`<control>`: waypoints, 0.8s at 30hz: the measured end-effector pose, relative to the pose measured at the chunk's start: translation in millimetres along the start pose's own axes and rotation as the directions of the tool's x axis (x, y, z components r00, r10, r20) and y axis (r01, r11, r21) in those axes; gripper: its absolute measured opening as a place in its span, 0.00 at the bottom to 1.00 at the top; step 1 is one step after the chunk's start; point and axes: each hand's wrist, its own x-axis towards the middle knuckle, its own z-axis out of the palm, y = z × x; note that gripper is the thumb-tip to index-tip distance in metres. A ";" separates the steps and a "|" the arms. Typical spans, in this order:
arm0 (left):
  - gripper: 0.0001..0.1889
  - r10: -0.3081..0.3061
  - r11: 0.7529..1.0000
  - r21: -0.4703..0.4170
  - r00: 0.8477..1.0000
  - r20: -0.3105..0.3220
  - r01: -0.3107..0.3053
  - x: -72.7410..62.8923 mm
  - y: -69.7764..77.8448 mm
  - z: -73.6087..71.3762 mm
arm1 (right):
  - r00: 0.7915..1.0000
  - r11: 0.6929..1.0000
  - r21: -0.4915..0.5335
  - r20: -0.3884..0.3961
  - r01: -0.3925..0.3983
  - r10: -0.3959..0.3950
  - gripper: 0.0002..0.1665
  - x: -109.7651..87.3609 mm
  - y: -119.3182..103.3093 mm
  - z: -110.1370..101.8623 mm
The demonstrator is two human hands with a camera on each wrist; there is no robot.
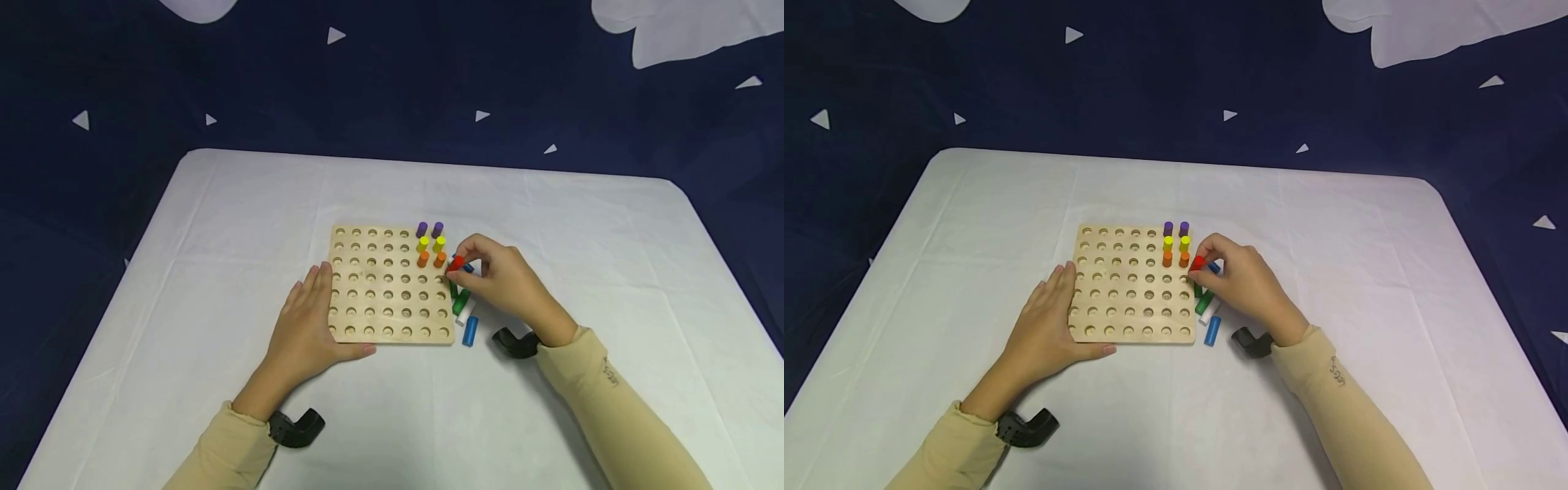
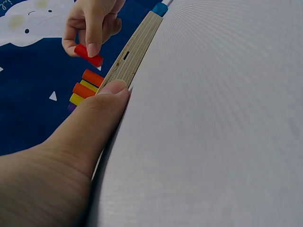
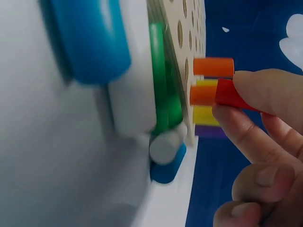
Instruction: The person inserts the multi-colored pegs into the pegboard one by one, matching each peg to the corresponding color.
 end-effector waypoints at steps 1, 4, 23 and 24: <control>0.79 0.000 1.000 0.000 1.000 0.000 0.000 0.0 0.0 -0.1 | 1.000 1.000 0.000 0.003 0.002 -0.002 0.14 0.7 -1.8 1.3; 0.79 0.000 1.000 0.000 1.000 -0.001 0.000 0.3 0.1 -0.3 | 1.000 1.000 -0.003 0.018 0.008 -0.008 0.14 2.7 -7.0 5.2; 0.80 -0.007 1.000 -0.003 1.000 0.013 0.007 0.1 0.8 -1.9 | 0.991 0.973 -0.191 0.044 0.133 -0.127 0.11 11.2 -22.0 29.3; 0.80 -0.008 1.000 -0.002 1.000 0.014 0.008 0.1 0.8 -2.0 | 0.990 0.970 -0.201 0.042 0.138 -0.132 0.11 11.5 -22.1 29.7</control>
